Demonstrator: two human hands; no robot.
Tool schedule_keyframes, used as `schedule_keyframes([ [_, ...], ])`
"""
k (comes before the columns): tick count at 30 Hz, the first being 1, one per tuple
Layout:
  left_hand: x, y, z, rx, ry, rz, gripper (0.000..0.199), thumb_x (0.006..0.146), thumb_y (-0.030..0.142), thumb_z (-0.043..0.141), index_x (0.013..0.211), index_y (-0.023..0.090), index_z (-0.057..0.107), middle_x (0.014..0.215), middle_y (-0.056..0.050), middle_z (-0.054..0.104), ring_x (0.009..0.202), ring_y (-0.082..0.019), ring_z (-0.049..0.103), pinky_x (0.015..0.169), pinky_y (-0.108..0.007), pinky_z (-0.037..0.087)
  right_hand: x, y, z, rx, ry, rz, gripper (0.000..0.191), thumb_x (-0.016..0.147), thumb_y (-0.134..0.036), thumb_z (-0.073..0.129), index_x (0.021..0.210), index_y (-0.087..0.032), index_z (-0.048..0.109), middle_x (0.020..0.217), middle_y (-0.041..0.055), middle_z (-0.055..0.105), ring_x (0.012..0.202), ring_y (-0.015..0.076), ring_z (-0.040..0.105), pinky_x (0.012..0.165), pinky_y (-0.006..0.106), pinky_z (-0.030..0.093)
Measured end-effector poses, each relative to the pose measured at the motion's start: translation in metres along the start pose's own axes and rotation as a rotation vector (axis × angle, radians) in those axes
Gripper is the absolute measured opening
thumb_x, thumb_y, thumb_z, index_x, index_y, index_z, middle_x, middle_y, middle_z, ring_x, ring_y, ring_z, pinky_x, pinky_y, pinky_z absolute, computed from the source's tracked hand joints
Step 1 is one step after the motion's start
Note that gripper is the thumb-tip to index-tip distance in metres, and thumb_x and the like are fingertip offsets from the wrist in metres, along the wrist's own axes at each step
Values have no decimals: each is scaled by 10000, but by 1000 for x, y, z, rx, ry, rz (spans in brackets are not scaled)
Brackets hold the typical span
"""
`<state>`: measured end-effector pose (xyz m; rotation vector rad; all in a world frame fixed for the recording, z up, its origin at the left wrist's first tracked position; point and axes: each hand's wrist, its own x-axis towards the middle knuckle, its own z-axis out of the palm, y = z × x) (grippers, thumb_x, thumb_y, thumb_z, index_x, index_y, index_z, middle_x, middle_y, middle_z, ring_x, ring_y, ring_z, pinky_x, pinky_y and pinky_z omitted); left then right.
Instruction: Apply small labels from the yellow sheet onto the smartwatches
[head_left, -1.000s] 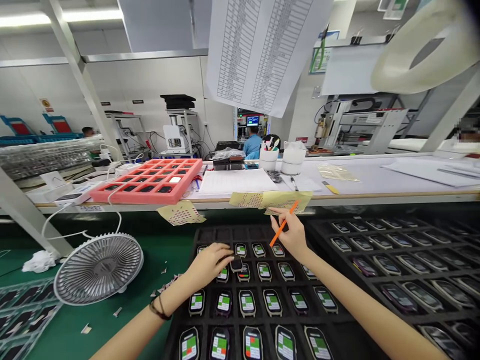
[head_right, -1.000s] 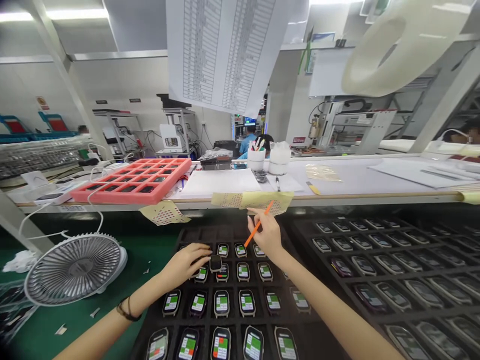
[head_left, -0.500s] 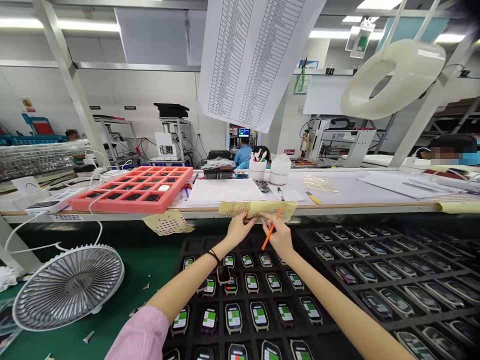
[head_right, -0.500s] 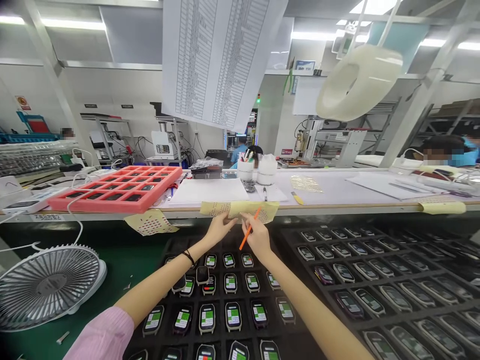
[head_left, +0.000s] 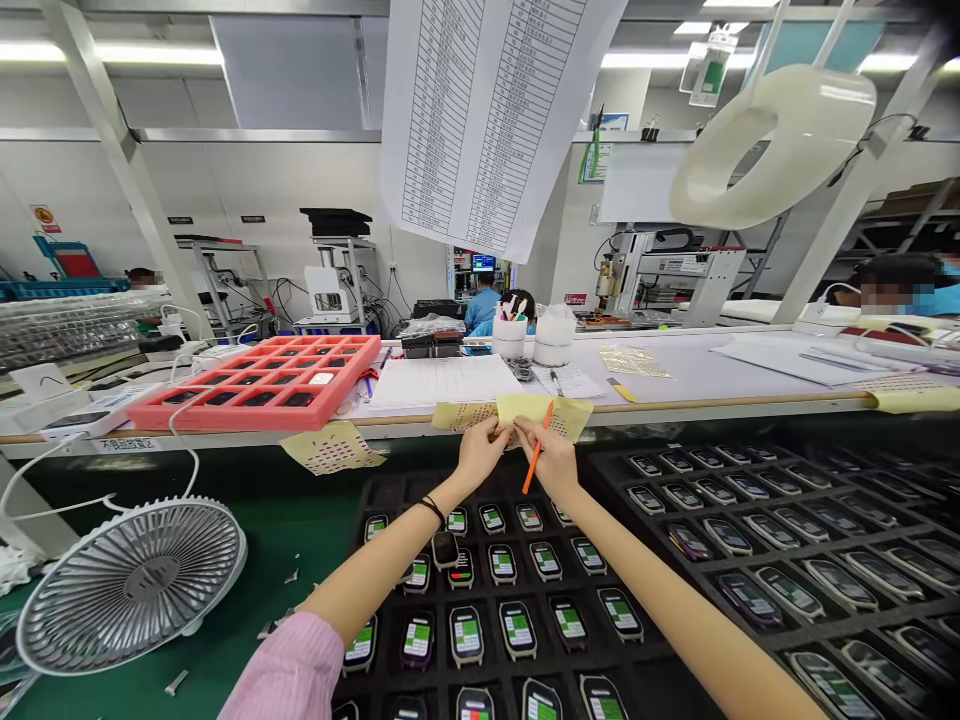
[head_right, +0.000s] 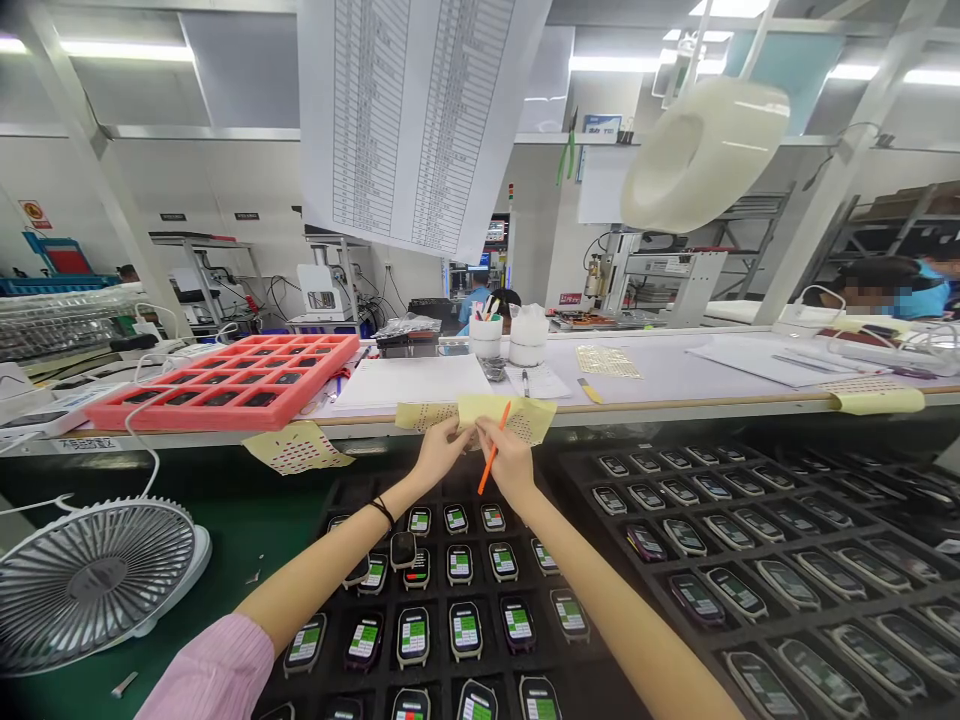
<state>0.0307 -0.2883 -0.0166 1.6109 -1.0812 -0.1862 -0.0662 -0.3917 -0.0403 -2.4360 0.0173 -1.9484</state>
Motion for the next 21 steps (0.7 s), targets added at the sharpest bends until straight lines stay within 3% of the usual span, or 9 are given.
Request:
schedule_keyframes([
  [6,-7,17,-1,176,19,-18,310,857,249,516,612,108,390,548,56,377,545,-15,305,556,-151,178,0,1,-3,-82,-5,-112,262,815,-104,547,1077,-100,559,1019,46,596,937,77,581,817,219,533],
  [12,-11,23,-1,302,-22,0,307,881,275,464,633,116,379,567,49,402,537,-29,280,579,-190,162,2,1,-2,-114,28,-131,200,805,-108,562,1003,-84,582,924,43,606,855,67,587,761,199,532],
  [14,-16,24,-11,425,-97,1,189,880,289,443,747,155,442,723,30,538,635,-70,446,607,-192,245,3,1,-5,-106,25,-114,172,806,-114,563,973,-83,593,853,29,602,781,53,577,718,183,520],
  [15,-21,25,-18,495,-131,-3,99,867,276,461,903,184,466,924,-5,589,844,-143,551,691,-221,348,4,0,-8,-95,25,-103,164,806,-114,565,964,-84,597,820,21,596,741,43,565,702,172,511],
  [16,-29,25,-28,521,-226,-42,270,859,292,493,1106,211,418,1116,-38,562,1050,-204,547,853,-313,449,5,-1,-11,-83,28,-89,166,803,-114,569,964,-87,601,784,12,585,697,31,546,686,161,502],
  [18,-49,26,-50,581,-356,-127,391,832,311,546,1182,180,430,1132,-85,561,1079,-266,549,964,-461,478,9,-6,-18,-48,34,-76,192,795,-105,577,986,-93,603,728,-3,563,662,16,523,689,150,495],
  [19,-62,25,-60,633,-424,-165,388,811,316,577,1159,167,489,1039,-104,595,999,-334,572,915,-539,474,11,-10,-21,-30,33,-78,209,789,-99,584,997,-96,602,713,-8,556,656,13,518,693,147,494],
  [21,-88,20,-77,692,-529,-213,379,789,299,617,1127,142,547,1070,-144,582,1034,-379,550,926,-578,452,16,-21,-25,5,30,-96,234,777,-84,592,1010,-99,596,711,-10,560,671,12,529,700,137,495],
])
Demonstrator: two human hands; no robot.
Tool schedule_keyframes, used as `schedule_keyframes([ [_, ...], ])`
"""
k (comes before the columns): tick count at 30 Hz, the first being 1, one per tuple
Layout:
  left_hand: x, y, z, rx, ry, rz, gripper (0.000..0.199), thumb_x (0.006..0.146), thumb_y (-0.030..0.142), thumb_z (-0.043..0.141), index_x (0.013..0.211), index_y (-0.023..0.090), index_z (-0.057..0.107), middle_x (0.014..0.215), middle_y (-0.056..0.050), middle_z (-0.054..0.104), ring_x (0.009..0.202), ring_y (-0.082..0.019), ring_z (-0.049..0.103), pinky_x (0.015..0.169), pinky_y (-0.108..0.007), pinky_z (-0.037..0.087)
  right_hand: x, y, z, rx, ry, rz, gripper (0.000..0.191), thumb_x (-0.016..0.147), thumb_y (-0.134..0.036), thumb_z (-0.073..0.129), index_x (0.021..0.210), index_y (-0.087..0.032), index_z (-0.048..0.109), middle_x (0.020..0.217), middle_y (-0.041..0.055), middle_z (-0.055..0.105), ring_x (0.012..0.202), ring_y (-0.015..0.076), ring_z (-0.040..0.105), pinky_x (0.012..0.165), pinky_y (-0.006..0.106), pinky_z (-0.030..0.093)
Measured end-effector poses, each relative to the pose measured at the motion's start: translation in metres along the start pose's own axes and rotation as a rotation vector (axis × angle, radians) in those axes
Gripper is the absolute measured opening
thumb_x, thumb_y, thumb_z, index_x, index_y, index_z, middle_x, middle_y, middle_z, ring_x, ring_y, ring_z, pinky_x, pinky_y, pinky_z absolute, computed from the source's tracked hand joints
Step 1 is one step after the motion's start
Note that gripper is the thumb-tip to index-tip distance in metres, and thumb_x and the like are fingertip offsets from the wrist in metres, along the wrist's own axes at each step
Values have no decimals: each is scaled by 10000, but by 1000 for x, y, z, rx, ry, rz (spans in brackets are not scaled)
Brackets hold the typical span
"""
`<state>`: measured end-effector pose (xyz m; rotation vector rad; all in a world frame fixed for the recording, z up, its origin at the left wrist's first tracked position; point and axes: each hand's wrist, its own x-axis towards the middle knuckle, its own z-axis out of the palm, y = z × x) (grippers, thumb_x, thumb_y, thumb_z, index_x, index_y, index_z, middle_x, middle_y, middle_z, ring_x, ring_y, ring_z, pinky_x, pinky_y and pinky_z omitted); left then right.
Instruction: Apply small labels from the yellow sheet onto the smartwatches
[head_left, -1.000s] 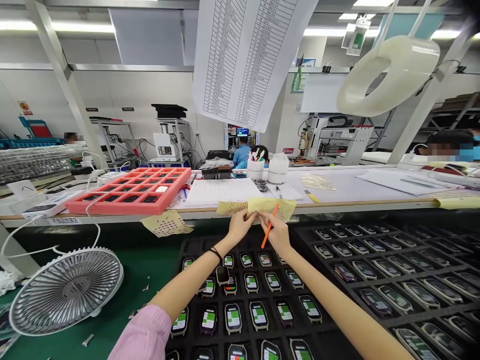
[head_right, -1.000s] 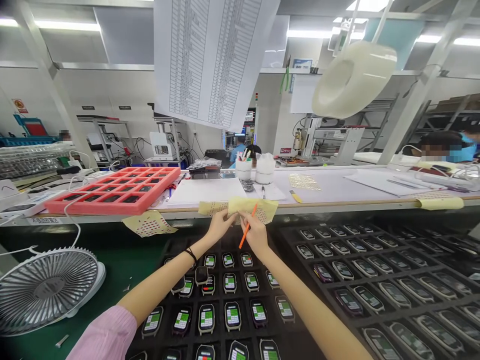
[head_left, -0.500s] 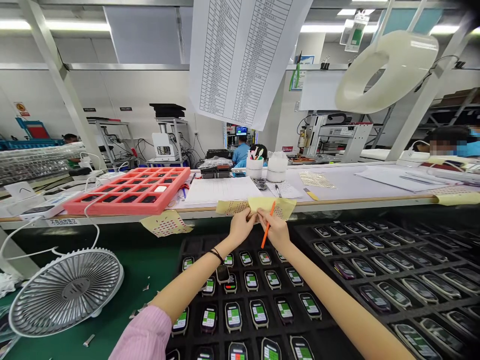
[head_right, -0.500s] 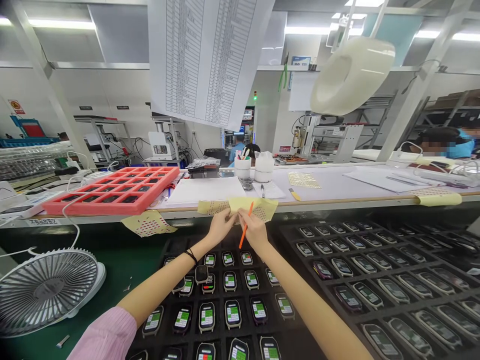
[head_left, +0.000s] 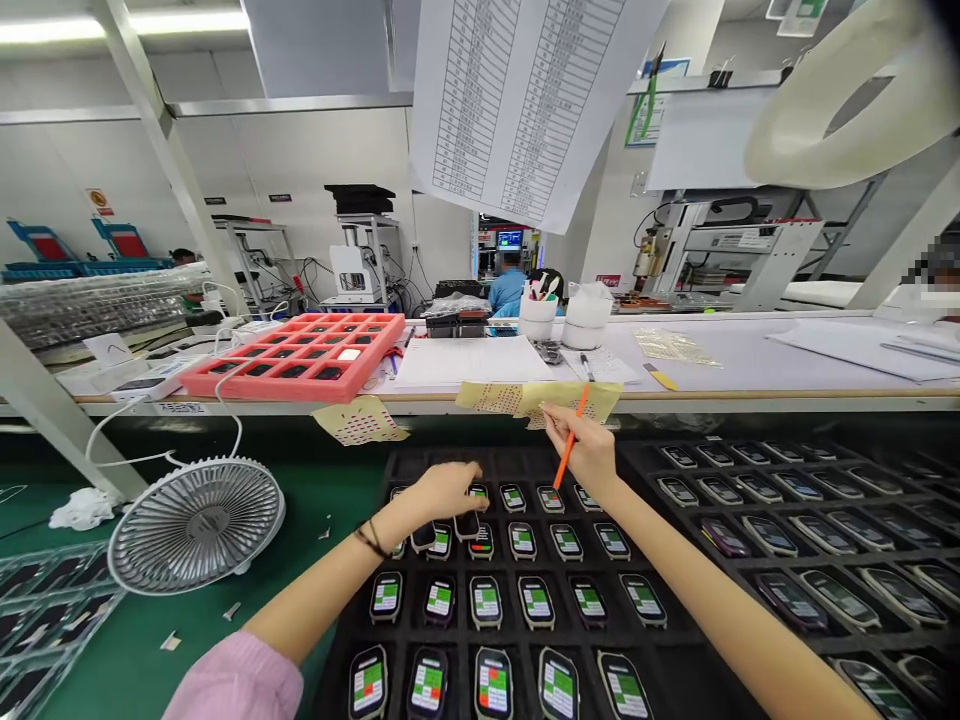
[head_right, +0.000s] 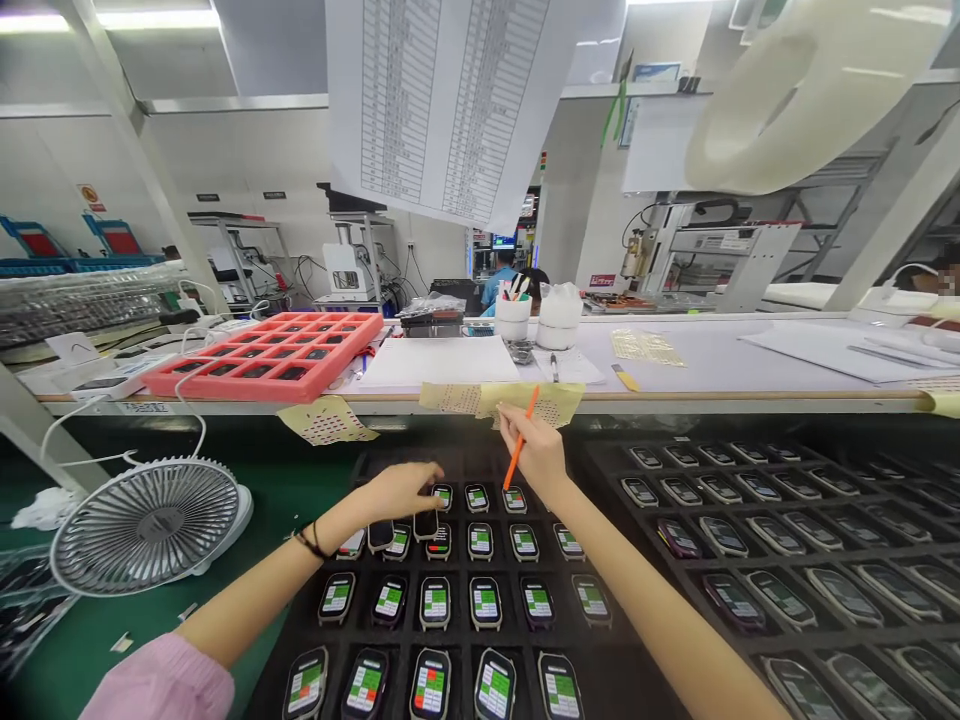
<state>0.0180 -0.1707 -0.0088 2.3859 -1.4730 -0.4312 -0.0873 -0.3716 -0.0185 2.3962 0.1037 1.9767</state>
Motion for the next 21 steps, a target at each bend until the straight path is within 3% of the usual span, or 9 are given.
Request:
schedule_keyframes([
  [3,-26,-17,20,94,-107,41,499,776,320,643,1229,187,482,1154,-122,531,1106,-345,510,975,-559,452,7,-20,0,68,2,-22,241,764,-61,596,1002,-92,585,662,-23,531,733,17,560,723,122,503],
  [7,-32,-29,43,106,27,71,479,749,250,687,1191,236,503,1154,-58,533,1097,-297,514,978,-532,475,9,-47,4,212,-34,-2,245,764,-42,586,1004,-94,577,609,-35,456,794,26,574,767,139,517],
  [10,-29,-34,48,-7,57,62,453,732,246,699,1151,263,528,1106,-40,567,1057,-282,538,946,-494,486,7,-63,3,340,-103,3,237,768,-24,571,995,-90,572,638,-23,485,874,43,585,770,142,521],
  [13,-30,-38,41,-152,92,54,388,714,265,702,1072,284,553,1036,10,594,994,-199,563,866,-307,464,6,-75,-4,469,-166,40,186,761,-17,575,932,-88,553,861,17,609,918,67,597,784,176,541],
  [15,-34,-38,34,-455,117,60,324,705,351,718,987,265,583,921,37,609,885,-95,573,786,-170,430,8,-83,-12,552,-199,93,86,760,-30,580,778,-72,506,916,17,623,867,66,610,755,175,548],
  [16,-36,-38,30,-694,77,58,347,699,392,721,981,237,592,918,20,610,890,-76,579,823,-138,451,10,-87,-16,589,-214,119,149,759,-36,580,691,-67,451,897,6,627,850,67,615,736,166,548],
  [18,-43,-34,23,-1176,-70,28,472,669,399,734,1039,156,570,992,-82,607,944,-159,613,825,-189,534,14,-95,-24,650,-236,170,301,757,-41,576,592,-70,327,884,-14,630,843,70,619,710,143,542],
  [19,-46,-31,20,-1359,-112,0,447,728,411,649,1063,133,553,1036,-121,591,949,-201,621,814,-236,566,16,-99,-28,674,-239,190,336,753,-37,575,579,-74,290,892,-23,630,850,74,619,711,139,541],
  [21,-51,-26,19,-1625,-167,-120,405,787,423,475,1034,110,552,965,-143,599,746,-148,628,631,-182,560,19,-105,-34,716,-242,215,360,745,-22,570,578,-82,257,908,-37,628,855,81,620,711,132,540],
])
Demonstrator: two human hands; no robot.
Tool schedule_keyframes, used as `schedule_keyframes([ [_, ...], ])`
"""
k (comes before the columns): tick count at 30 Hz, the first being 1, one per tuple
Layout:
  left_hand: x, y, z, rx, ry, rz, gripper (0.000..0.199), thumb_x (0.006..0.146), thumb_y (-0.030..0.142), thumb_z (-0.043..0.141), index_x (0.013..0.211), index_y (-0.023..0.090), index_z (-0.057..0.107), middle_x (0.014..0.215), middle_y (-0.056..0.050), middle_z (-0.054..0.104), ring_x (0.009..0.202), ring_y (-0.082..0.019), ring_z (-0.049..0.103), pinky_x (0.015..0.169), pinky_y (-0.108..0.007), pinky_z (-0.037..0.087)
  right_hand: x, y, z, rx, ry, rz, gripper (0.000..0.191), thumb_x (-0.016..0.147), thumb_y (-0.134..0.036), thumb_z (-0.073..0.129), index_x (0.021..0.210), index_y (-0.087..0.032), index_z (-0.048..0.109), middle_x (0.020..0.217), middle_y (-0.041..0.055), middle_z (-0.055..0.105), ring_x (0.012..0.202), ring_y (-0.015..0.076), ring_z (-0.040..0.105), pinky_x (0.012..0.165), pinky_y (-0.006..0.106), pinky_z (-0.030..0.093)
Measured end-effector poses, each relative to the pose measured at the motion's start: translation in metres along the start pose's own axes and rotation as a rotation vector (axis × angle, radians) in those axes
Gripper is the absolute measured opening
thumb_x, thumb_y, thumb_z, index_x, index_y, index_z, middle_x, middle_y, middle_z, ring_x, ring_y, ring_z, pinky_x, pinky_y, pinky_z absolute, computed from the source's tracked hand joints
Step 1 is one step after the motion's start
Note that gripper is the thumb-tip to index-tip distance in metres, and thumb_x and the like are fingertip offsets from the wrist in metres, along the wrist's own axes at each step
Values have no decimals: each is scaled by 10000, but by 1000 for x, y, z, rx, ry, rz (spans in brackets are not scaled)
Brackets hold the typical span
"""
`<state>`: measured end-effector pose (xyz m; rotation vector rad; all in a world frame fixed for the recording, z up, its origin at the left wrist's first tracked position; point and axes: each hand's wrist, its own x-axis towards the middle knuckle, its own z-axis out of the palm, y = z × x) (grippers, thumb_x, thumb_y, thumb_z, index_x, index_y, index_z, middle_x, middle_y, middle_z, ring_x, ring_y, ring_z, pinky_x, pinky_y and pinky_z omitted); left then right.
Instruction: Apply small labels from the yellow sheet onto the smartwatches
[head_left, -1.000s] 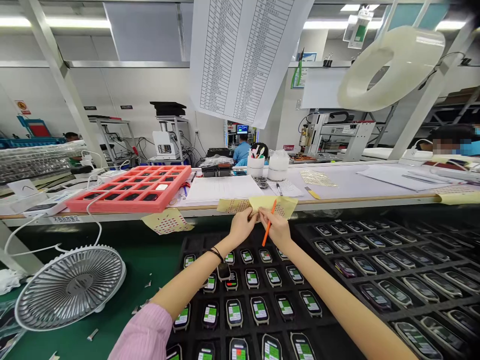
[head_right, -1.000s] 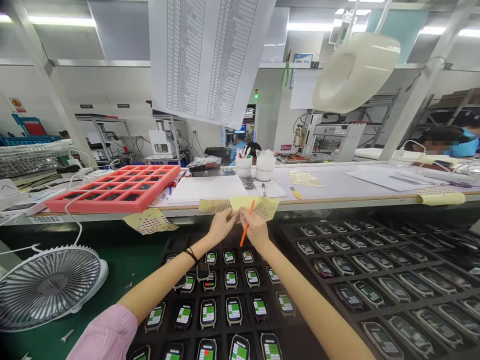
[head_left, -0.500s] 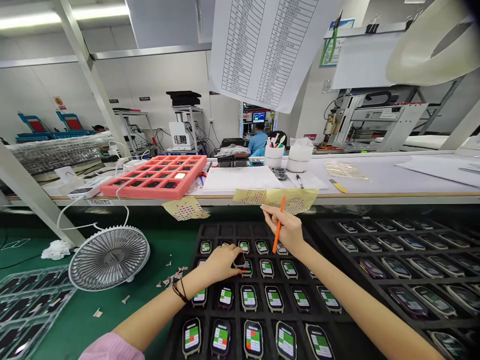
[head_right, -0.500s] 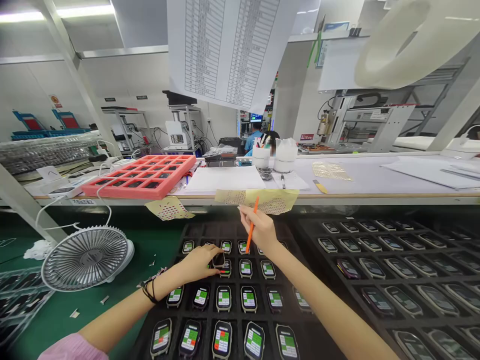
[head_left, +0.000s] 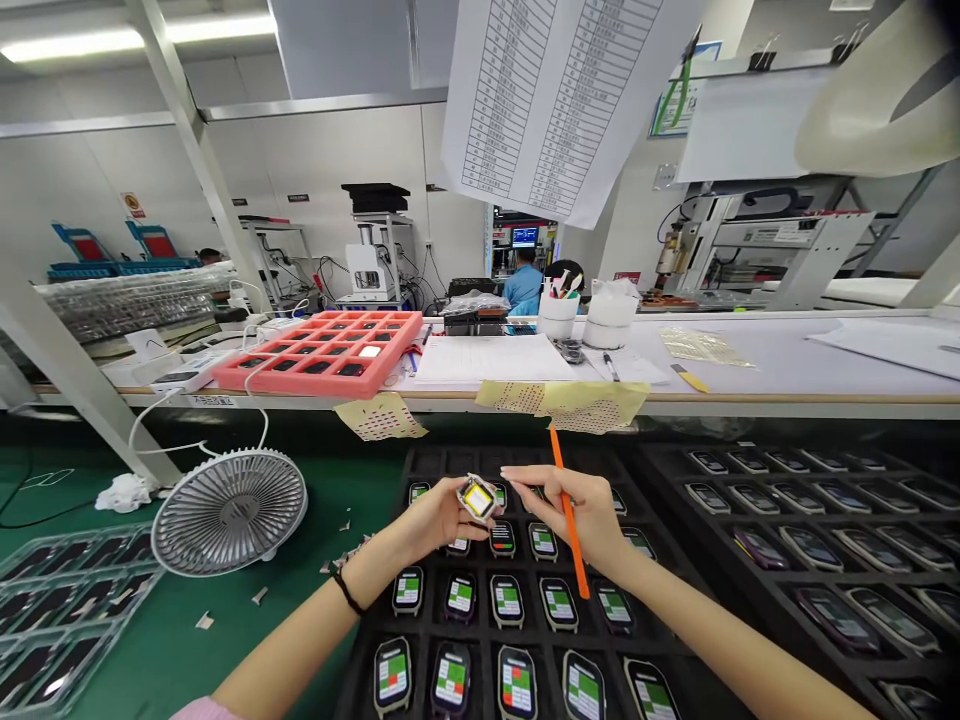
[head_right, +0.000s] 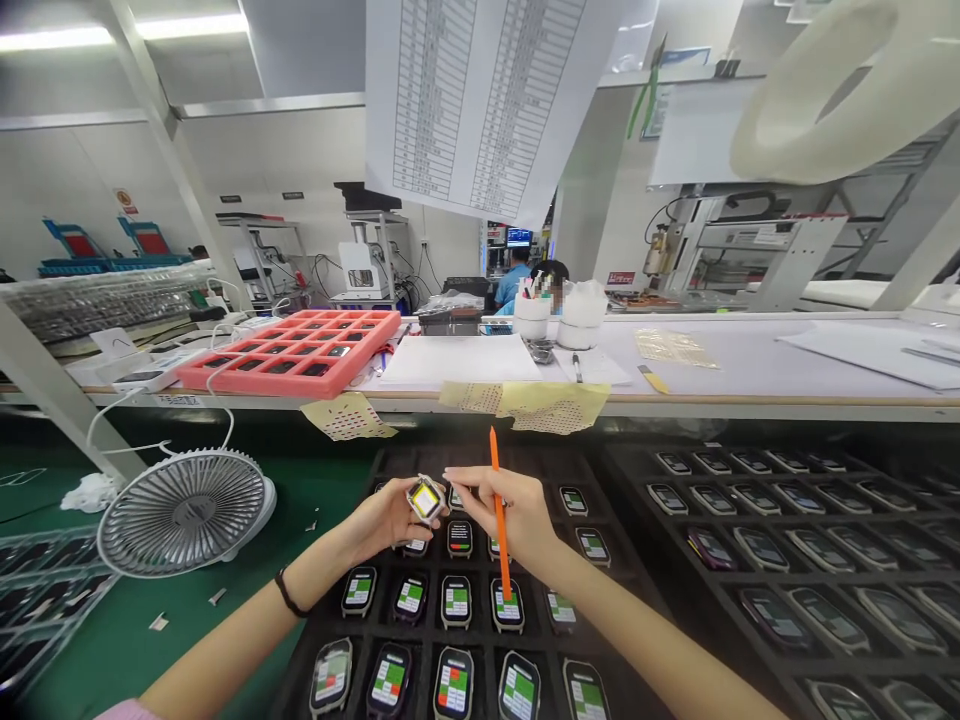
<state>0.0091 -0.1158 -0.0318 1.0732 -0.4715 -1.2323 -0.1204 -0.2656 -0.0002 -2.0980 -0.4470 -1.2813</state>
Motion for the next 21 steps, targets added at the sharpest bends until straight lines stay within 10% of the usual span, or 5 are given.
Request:
schedule_keyframes([
  [6,-13,-9,27,-25,138,24,346,801,478,472,793,134,507,569,-16,482,336,-23,301,343,-103,223,-6,-15,5,6,-3,-87,364,711,35,574,626,-103,248,927,-27,626,895,89,615,716,156,555],
  [21,-37,-5,68,-21,108,101,342,815,469,479,735,137,497,464,22,365,341,-34,307,331,-104,251,-27,-31,-3,-238,-51,-474,165,677,-14,663,739,-82,526,1014,16,615,1116,92,524,1070,198,452],
])
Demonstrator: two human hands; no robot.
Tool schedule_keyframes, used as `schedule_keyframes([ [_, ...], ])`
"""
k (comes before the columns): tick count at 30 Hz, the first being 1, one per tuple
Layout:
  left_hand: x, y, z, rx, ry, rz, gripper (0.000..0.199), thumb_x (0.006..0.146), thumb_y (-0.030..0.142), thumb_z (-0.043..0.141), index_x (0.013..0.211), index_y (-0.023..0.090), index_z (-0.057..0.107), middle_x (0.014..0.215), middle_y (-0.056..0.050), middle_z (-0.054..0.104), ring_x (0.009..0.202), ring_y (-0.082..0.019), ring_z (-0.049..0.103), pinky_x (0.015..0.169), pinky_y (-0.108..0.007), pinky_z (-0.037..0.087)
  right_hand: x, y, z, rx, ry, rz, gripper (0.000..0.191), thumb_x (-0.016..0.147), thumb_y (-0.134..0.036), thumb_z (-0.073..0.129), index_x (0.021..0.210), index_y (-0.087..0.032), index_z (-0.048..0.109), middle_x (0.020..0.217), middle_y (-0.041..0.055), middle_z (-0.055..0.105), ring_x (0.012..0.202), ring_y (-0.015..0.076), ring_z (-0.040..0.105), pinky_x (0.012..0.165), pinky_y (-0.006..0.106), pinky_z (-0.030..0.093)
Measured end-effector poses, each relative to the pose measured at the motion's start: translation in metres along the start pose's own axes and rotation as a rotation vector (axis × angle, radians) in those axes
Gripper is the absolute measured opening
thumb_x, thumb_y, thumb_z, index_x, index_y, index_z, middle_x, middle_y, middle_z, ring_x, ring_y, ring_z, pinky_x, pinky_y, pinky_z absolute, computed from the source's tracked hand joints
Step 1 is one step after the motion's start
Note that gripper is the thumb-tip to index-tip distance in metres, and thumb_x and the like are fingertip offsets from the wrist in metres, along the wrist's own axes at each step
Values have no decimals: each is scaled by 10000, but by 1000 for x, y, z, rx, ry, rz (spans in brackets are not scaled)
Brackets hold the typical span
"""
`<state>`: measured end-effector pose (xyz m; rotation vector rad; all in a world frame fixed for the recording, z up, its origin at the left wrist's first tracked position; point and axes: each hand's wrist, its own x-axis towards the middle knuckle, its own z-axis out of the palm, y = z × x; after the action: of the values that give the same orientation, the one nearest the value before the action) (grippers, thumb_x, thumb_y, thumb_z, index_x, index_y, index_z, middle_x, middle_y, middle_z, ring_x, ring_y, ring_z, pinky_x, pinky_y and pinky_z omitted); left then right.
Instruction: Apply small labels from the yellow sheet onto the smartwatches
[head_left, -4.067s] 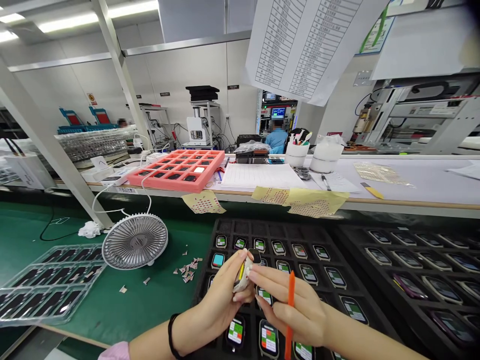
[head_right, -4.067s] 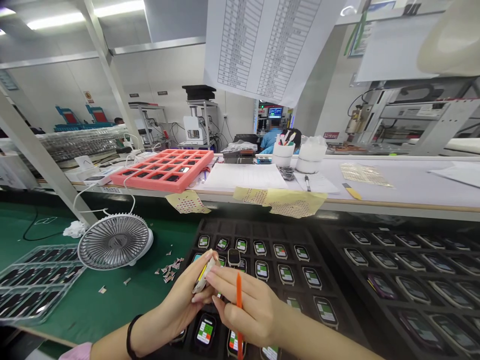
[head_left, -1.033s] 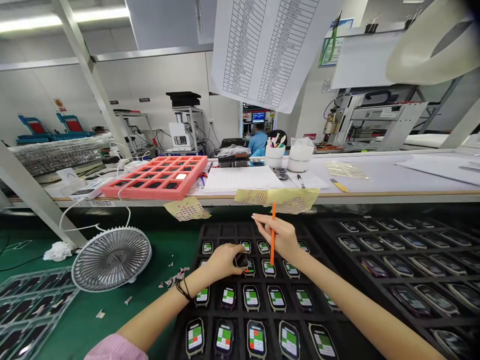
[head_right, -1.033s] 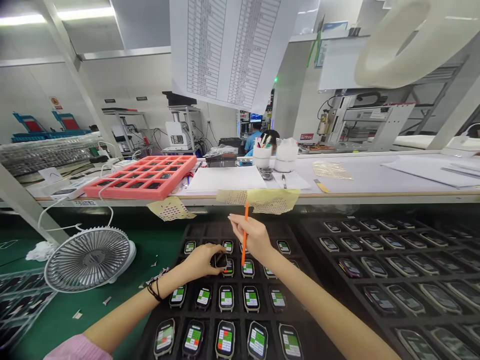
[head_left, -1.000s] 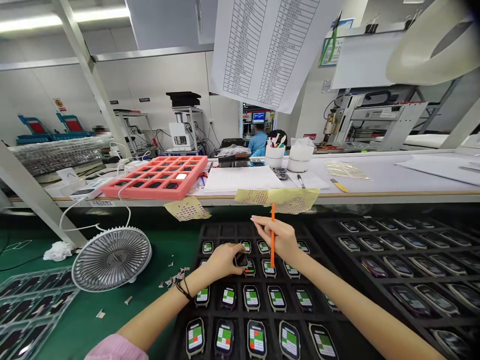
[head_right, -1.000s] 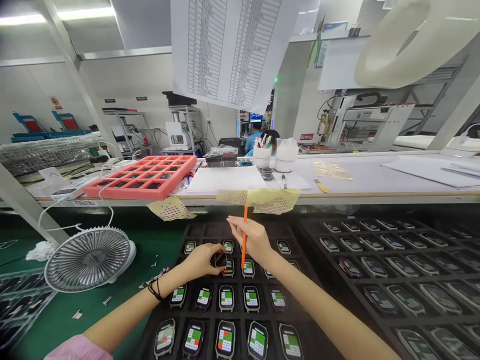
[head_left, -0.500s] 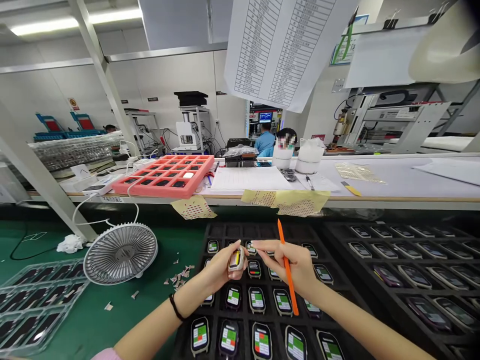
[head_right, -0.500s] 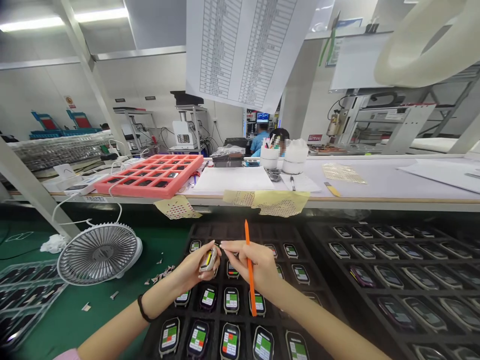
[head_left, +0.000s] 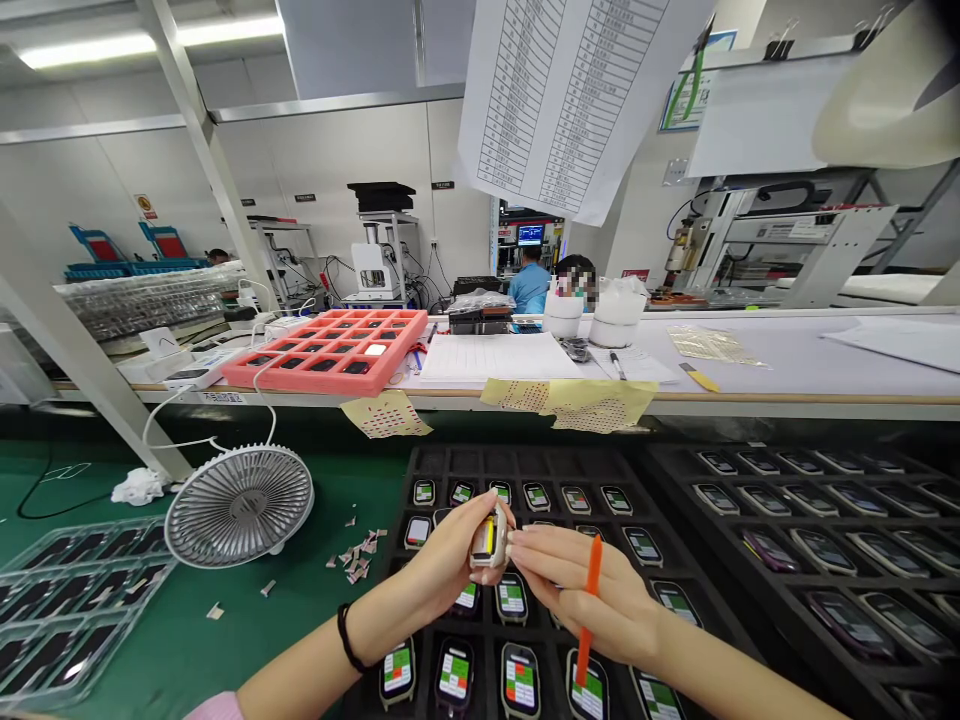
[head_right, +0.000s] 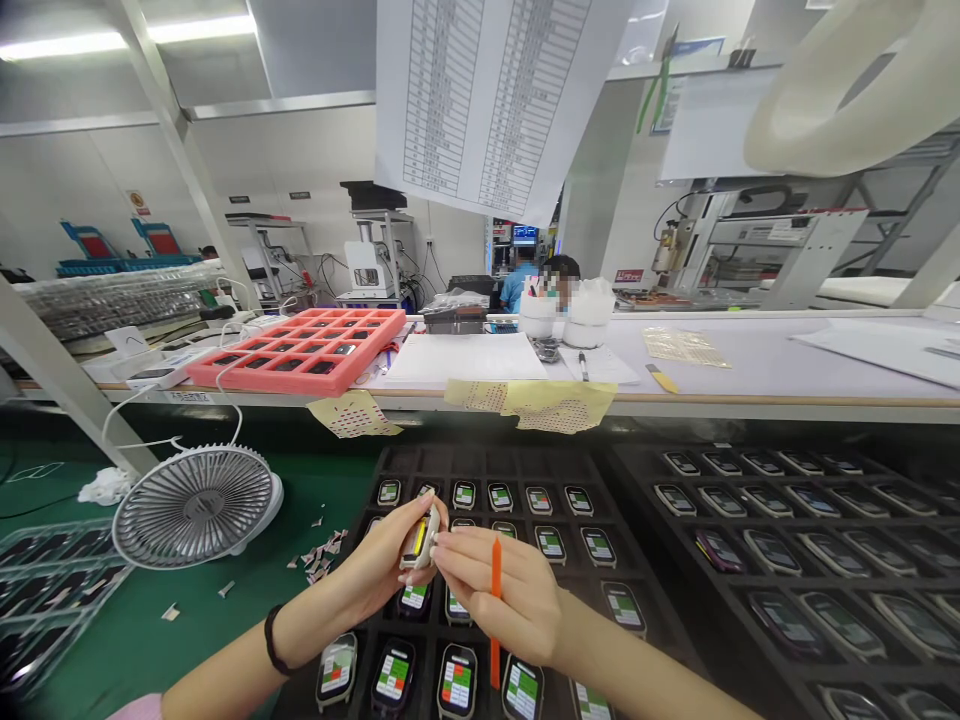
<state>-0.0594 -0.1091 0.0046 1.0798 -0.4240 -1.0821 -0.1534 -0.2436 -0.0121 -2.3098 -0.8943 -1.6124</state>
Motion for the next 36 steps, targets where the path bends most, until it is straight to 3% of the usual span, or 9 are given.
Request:
schedule_keyframes([
  [3,-1,1,2,7,-5,-3,351,810,482,481,744,137,490,489,22,370,352,-29,312,339,-102,253,-3,-1,1,-34,0,-24,226,681,-41,671,625,-106,462,1004,7,617,1110,82,528,1103,196,419],
  [12,-3,-1,4,-18,-21,0,345,802,475,507,733,137,501,481,25,367,352,-30,324,331,-98,273,-9,-1,5,-32,-20,-31,231,688,-63,674,608,-110,461,1043,17,606,1156,101,501,1109,225,417],
  [18,-3,-2,4,-13,-6,6,348,795,479,519,737,137,502,501,22,383,358,-31,340,330,-97,273,2,-4,-3,-64,-29,-43,268,747,-61,602,540,-117,441,964,18,624,1106,87,533,1113,204,390],
  [25,-3,-3,6,-22,30,25,402,739,525,587,725,137,483,507,32,366,372,-19,317,328,-92,255,5,-3,-7,-5,-108,-138,34,738,-29,569,721,-46,594,1007,113,605,1052,191,563,946,317,546],
  [32,-6,-3,11,-75,109,18,623,542,685,726,726,144,478,493,46,370,373,-6,295,339,-86,216,3,-3,1,56,0,-133,69,716,27,541,782,26,563,972,178,591,1013,254,567,832,378,584],
  [36,-5,-4,9,-78,103,17,558,608,636,699,739,142,475,514,38,383,375,-6,309,342,-82,222,4,-3,0,70,-13,-159,46,715,29,522,747,28,554,981,195,583,999,266,570,824,386,583],
])
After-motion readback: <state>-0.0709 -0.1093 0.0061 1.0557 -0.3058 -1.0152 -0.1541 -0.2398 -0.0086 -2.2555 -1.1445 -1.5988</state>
